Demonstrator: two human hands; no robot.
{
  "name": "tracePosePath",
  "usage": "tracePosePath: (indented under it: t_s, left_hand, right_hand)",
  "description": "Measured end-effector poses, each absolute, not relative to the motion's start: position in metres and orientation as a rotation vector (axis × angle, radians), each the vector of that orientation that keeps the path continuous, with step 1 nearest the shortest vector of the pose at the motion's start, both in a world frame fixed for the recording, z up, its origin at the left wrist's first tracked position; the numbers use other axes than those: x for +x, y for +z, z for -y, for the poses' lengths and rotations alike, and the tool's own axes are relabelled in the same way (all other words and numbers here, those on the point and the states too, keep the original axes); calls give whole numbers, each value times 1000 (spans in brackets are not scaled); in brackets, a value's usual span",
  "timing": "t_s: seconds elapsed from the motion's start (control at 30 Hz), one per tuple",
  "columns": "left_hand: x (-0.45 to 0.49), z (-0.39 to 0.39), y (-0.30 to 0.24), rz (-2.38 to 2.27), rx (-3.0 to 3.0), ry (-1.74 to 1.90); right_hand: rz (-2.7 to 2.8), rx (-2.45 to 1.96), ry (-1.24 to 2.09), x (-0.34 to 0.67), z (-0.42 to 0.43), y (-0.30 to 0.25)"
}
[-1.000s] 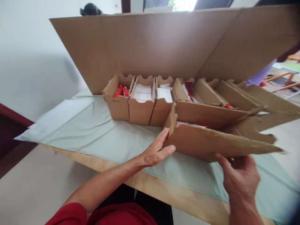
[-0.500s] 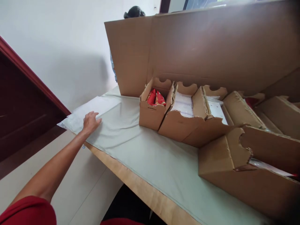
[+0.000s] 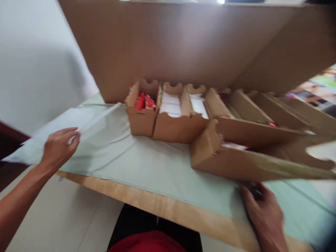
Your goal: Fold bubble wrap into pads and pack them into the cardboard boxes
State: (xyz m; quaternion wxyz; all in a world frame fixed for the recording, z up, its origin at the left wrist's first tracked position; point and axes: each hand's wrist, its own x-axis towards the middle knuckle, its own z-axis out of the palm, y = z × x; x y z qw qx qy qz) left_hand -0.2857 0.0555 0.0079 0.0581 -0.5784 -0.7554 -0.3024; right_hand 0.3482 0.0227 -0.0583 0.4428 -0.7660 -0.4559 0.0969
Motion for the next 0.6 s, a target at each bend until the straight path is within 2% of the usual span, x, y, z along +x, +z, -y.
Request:
tracePosePath:
  t_s: [0.17,0.33,0.47,0.6]
  left_hand:
    - [-196,-3,-24,1550,-2239,-1076]
    - [-133,-4,-54,932,-2782,-765]
    - [-125,-9,-40,756,-2883,-549]
    - [-99,-7,-8,924,-2765,-859]
  right_hand:
    - [1202,-1907,145,361,-12,-76]
    - [1227,-1821,173,361,-7,-79]
    - [1175,-1735,262,364,0,-79]
    - [1067,-1674,416,369,0,-74]
